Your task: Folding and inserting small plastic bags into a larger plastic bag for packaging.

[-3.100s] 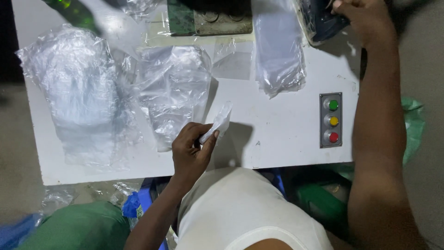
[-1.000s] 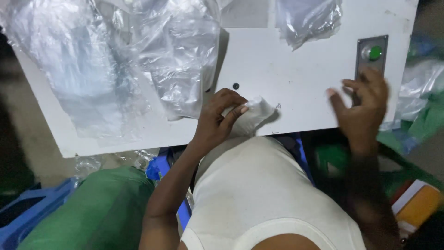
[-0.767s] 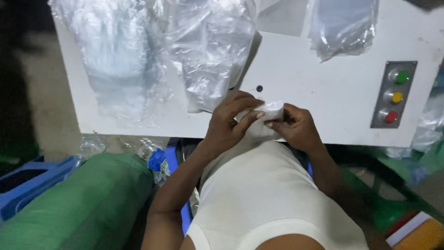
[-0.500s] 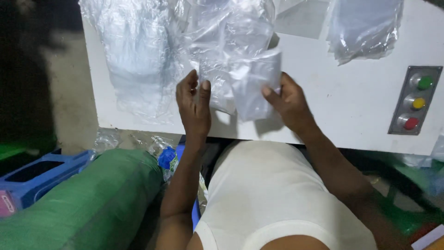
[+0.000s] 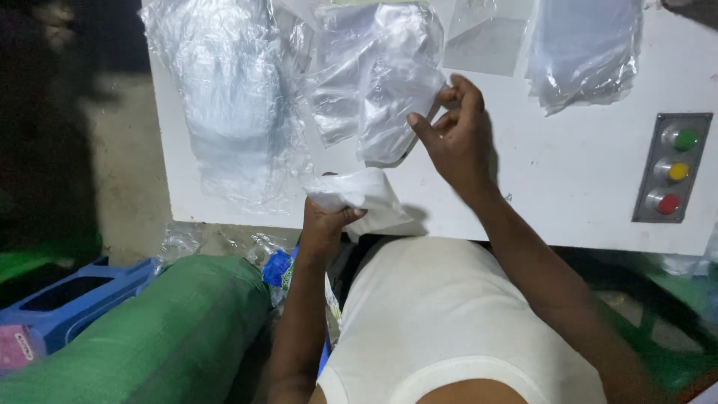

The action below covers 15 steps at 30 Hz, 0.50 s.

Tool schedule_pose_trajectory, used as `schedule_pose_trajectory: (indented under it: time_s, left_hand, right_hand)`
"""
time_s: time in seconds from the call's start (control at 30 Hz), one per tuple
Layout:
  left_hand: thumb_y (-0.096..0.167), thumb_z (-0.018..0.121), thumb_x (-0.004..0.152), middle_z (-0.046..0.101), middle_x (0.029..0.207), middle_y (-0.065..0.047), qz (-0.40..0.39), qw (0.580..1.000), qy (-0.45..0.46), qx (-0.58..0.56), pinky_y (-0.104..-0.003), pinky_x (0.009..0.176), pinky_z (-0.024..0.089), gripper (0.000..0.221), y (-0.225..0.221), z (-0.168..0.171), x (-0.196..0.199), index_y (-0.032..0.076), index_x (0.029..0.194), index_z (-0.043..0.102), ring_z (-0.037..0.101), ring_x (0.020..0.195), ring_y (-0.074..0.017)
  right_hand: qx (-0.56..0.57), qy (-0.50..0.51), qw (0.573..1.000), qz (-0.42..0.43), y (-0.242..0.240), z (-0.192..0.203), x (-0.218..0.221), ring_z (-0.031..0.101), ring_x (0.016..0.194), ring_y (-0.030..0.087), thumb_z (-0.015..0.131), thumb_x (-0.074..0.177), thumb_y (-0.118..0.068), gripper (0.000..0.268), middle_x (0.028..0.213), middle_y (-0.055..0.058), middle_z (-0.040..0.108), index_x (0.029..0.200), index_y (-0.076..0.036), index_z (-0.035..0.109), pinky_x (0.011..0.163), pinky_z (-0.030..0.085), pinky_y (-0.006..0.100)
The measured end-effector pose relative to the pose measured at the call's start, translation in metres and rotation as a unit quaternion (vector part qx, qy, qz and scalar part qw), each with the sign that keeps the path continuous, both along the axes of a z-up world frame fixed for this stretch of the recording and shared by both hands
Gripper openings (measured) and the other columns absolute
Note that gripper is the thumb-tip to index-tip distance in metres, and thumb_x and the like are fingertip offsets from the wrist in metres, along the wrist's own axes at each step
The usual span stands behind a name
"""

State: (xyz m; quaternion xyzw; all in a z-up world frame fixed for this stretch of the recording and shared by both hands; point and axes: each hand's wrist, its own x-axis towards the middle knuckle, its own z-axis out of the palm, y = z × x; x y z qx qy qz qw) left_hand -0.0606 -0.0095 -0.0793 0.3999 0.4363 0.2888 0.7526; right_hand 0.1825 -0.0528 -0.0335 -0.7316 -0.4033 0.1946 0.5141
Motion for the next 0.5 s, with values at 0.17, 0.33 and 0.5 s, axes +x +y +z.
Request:
schedule_pose_trajectory:
  time_s: [0.17, 0.33, 0.5]
  left_hand:
    - [0.012, 0.088, 0.068, 0.075, 0.095, -0.002, -0.036, 0.999, 0.003, 0.009, -0.033, 0.081, 0.059, 0.036, -0.002, 0.028, -0.003, 0.005, 0.1, 0.074, 0.07, 0.09, -0.0167]
    - [0.011, 0.092, 0.069, 0.073, 0.089, -0.01, 0.02, 0.999, 0.044, -0.006, -0.037, 0.069, 0.06, 0.045, 0.004, 0.035, 0.008, 0.002, 0.104, 0.066, 0.071, 0.081, -0.0212]
    - [0.015, 0.094, 0.076, 0.07, 0.092, -0.014, -0.001, 0.978, 0.173, 0.117, -0.042, 0.076, 0.055, 0.053, 0.012, 0.038, 0.021, 0.002, 0.114, 0.06, 0.063, 0.087, -0.0184]
  right_hand:
    - [-0.281, 0.087, 0.955, -0.039, 0.025, 0.028, 0.009, 0.048, 0.061, 0.006, 0.079, 0.09, -0.032, 0.026, 0.07, -0.01, 0.056, 0.111, -0.021, 0.068, 0.054, 0.038, 0.032]
    - [-0.048, 0.232, 0.972, -0.015, -0.004, -0.03, 0.038, 0.058, 0.085, 0.01, 0.075, 0.09, -0.009, 0.019, 0.091, -0.003, 0.06, 0.103, -0.012, 0.062, 0.077, 0.047, 0.025]
    - [0.064, 0.303, 0.948, -0.075, -0.055, -0.022, 0.054, 0.059, 0.089, 0.01, 0.07, 0.094, -0.006, 0.028, 0.098, 0.001, 0.059, 0.118, -0.01, 0.056, 0.083, 0.049, 0.023]
